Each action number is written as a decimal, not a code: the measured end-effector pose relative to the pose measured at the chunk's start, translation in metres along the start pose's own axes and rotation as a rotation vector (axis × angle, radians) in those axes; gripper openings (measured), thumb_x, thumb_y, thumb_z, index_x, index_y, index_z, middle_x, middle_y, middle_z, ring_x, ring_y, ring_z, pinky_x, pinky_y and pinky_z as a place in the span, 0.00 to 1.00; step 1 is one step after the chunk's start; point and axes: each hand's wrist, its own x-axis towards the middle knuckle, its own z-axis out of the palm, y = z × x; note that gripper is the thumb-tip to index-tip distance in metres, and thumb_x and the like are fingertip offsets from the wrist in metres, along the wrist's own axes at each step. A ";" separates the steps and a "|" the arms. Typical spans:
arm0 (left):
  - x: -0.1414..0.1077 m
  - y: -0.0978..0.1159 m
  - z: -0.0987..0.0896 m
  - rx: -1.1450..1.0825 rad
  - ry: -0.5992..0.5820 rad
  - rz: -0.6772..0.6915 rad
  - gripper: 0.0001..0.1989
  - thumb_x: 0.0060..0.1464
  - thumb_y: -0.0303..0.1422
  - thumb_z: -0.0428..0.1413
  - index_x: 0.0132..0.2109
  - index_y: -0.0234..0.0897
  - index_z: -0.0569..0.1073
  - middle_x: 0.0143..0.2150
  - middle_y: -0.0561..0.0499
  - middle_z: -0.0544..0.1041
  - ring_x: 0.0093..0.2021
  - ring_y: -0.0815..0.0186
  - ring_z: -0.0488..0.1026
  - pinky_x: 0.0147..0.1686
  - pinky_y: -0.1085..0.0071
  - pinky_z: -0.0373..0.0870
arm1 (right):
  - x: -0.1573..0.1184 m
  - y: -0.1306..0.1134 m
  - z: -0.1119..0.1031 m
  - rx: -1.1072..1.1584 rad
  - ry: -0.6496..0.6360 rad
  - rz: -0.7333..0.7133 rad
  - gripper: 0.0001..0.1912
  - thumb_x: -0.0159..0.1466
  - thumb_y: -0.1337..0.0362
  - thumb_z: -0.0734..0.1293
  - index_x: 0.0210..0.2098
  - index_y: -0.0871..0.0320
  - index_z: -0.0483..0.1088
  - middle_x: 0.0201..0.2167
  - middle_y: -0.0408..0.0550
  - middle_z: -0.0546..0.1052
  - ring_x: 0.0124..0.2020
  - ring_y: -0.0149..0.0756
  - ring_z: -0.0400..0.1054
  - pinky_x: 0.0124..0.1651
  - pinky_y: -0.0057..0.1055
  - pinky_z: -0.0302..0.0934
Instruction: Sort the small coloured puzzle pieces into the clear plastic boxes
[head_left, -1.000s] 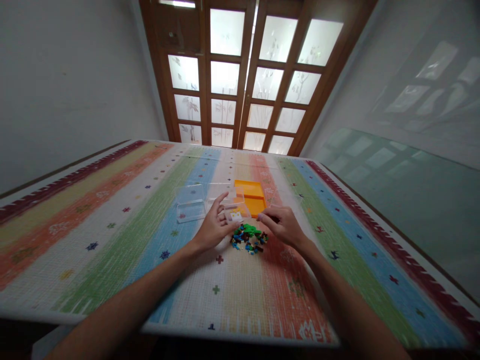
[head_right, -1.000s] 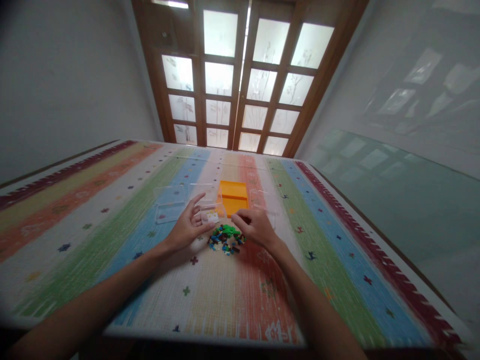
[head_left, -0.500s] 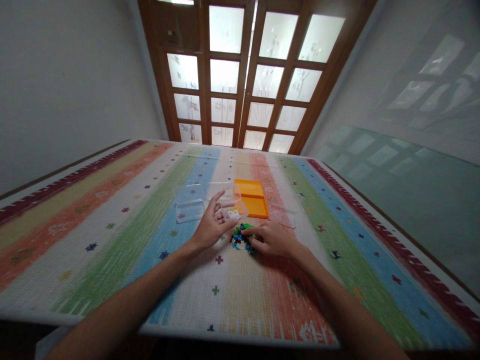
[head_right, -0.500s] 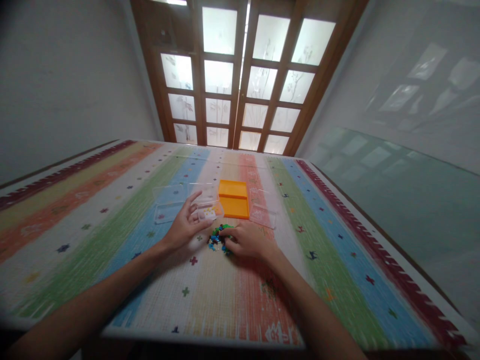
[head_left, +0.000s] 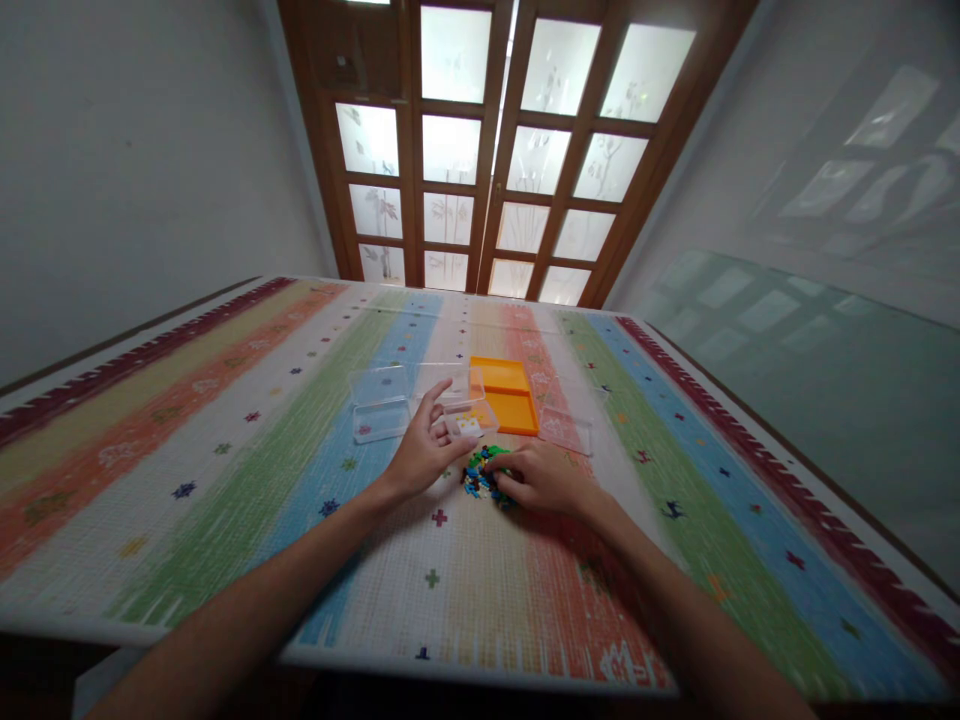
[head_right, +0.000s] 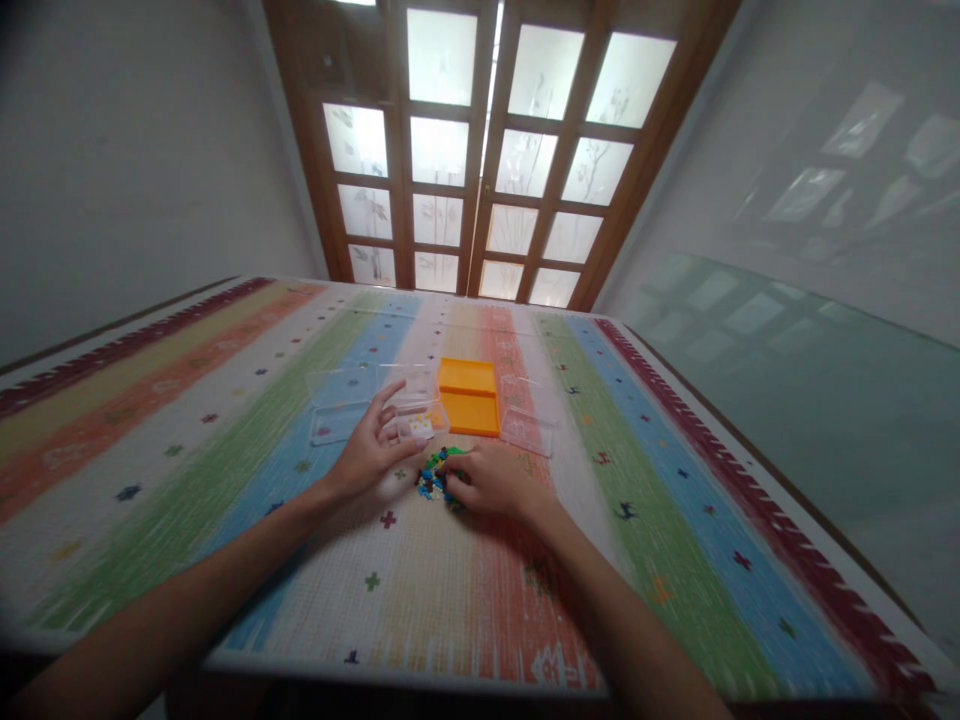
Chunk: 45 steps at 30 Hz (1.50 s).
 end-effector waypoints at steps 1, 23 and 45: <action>0.000 0.001 0.000 -0.001 0.002 -0.001 0.47 0.47 0.30 0.69 0.69 0.43 0.54 0.57 0.40 0.74 0.50 0.58 0.79 0.51 0.59 0.77 | 0.000 0.000 0.000 0.000 -0.001 0.003 0.14 0.65 0.67 0.63 0.42 0.56 0.82 0.32 0.49 0.83 0.29 0.34 0.72 0.34 0.28 0.55; -0.001 -0.002 -0.001 0.054 0.000 0.011 0.46 0.46 0.33 0.69 0.68 0.42 0.56 0.55 0.41 0.73 0.47 0.60 0.78 0.51 0.57 0.77 | 0.015 0.001 0.004 0.047 -0.037 -0.029 0.11 0.63 0.72 0.66 0.40 0.59 0.80 0.33 0.49 0.80 0.32 0.33 0.69 0.35 0.26 0.54; -0.001 -0.001 -0.001 0.053 -0.037 0.052 0.44 0.49 0.33 0.68 0.69 0.45 0.56 0.56 0.41 0.74 0.47 0.58 0.80 0.50 0.57 0.78 | 0.015 0.001 0.003 0.133 -0.053 -0.070 0.10 0.60 0.75 0.67 0.37 0.59 0.79 0.31 0.46 0.76 0.31 0.32 0.66 0.36 0.26 0.55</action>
